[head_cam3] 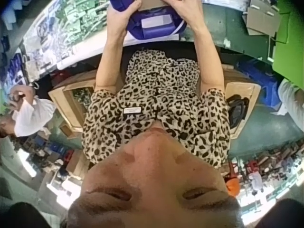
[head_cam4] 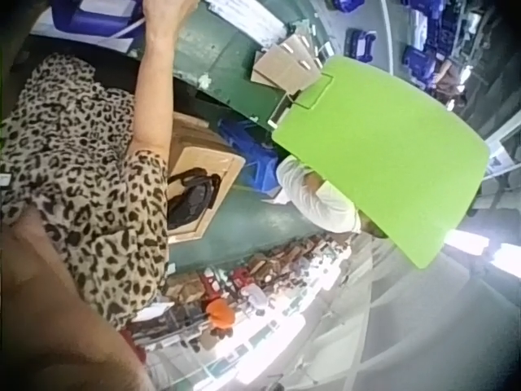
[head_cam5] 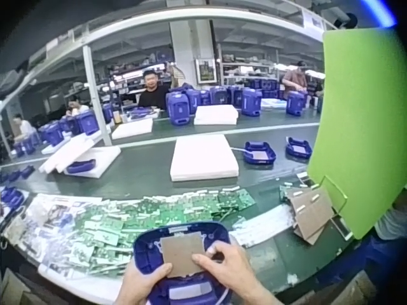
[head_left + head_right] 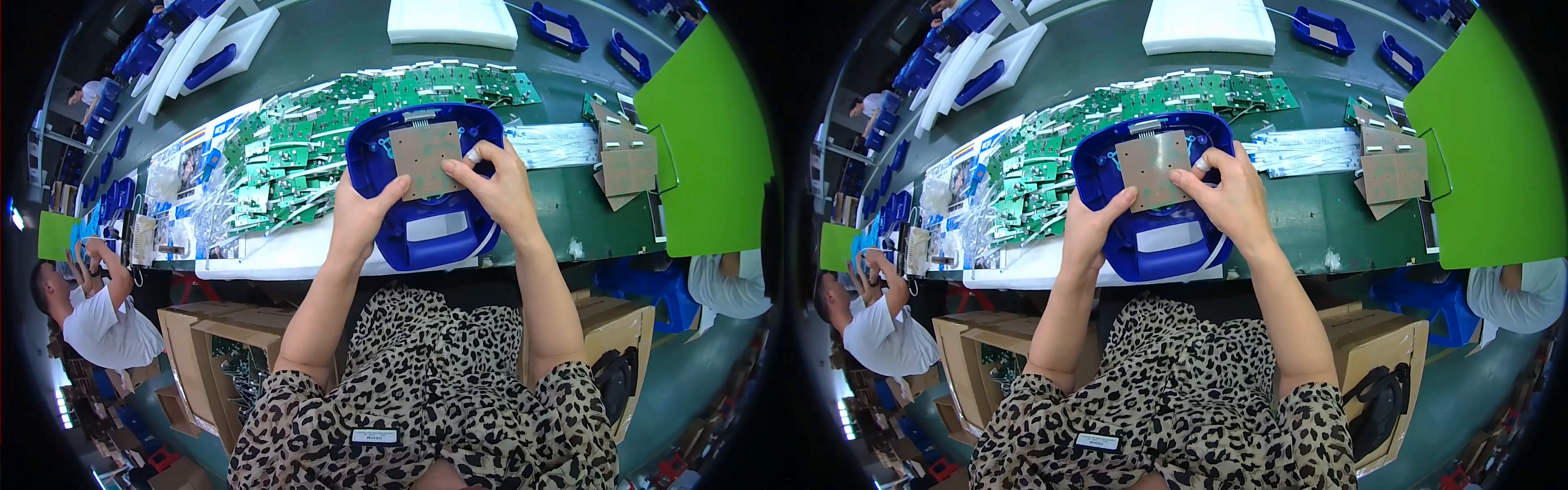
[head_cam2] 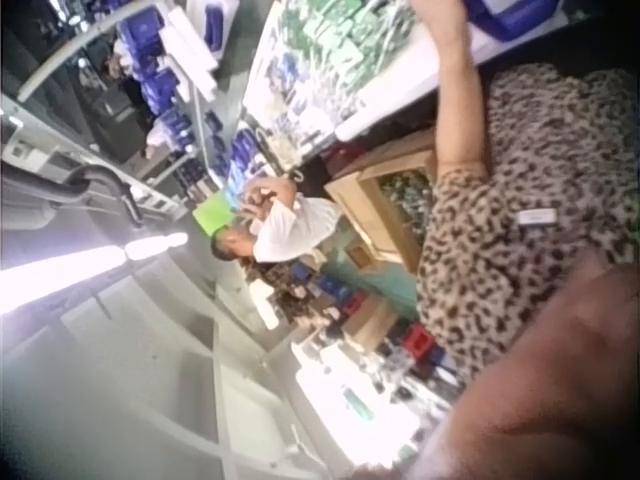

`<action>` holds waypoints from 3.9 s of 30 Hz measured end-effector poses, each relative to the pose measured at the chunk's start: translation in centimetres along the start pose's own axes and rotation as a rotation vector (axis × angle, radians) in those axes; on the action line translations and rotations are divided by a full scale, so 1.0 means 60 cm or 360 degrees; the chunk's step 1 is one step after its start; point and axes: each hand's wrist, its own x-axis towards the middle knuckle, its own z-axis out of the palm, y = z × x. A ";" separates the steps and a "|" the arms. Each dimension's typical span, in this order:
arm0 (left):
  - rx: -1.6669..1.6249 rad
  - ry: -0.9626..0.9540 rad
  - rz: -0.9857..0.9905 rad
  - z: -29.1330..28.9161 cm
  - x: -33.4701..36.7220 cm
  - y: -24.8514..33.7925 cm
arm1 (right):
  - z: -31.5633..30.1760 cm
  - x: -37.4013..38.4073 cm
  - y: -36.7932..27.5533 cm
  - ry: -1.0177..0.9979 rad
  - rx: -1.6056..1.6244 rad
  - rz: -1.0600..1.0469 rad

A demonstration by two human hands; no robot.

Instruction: The person assembles electronic circuit boards into plastic housings by hand, taking the circuit boards from a cardboard box and inserting them into the plastic housings.

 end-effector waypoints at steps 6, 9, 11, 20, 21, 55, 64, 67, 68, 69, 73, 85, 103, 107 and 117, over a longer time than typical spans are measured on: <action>-0.0072 0.0012 -0.0040 0.001 -0.002 0.014 | 0.007 0.000 0.000 0.0028 -0.0048 -0.0020; 0.0093 0.0019 -0.0049 -0.007 0.006 0.015 | 0.014 0.000 -0.008 0.0068 -0.0053 -0.0007; 0.0011 -0.0013 -0.0079 -0.009 0.006 0.014 | 0.016 -0.001 -0.011 0.0068 -0.0069 0.0025; 0.0068 0.0000 -0.0057 -0.015 0.001 0.008 | 0.025 -0.007 -0.001 0.0132 -0.0101 -0.0074; 0.0089 0.0007 -0.0043 -0.013 0.001 0.007 | 0.025 -0.007 -0.001 0.0131 -0.0100 -0.0079; -0.0866 0.0070 -0.0594 0.246 0.692 -0.051 | -0.236 -0.197 0.128 0.0222 0.0770 0.0498; -0.0469 -0.0362 -0.0896 0.253 0.601 0.001 | -0.307 -0.158 0.213 0.0587 0.1335 0.1093; -0.0319 -0.0489 -0.0787 0.243 0.536 0.012 | -0.296 -0.145 0.236 0.0279 0.2177 0.0974; -0.0257 -0.0630 -0.0778 0.233 0.519 0.014 | -0.284 -0.135 0.236 0.0282 0.2175 0.0958; -0.0218 -0.0730 -0.0776 0.240 0.481 0.019 | -0.268 -0.122 0.232 0.0497 0.2478 0.1015; -0.0040 -0.1028 -0.0698 0.217 0.345 0.047 | -0.223 -0.063 0.232 0.0933 0.2946 0.0909; -0.0082 -0.1094 -0.0641 0.057 0.125 0.055 | -0.206 -0.046 0.191 0.1142 0.1558 0.0424; 0.0024 -0.0955 -0.0493 0.097 0.019 -0.003 | -0.338 -0.047 0.258 0.0936 0.0919 0.0358; -0.0088 -0.0944 -0.0029 0.141 -0.003 -0.009 | -0.217 -0.055 0.136 0.0597 0.1471 0.0164; 0.0926 -0.0470 0.1302 0.070 -0.049 0.017 | -0.138 -0.066 0.042 0.0410 0.0701 -0.0104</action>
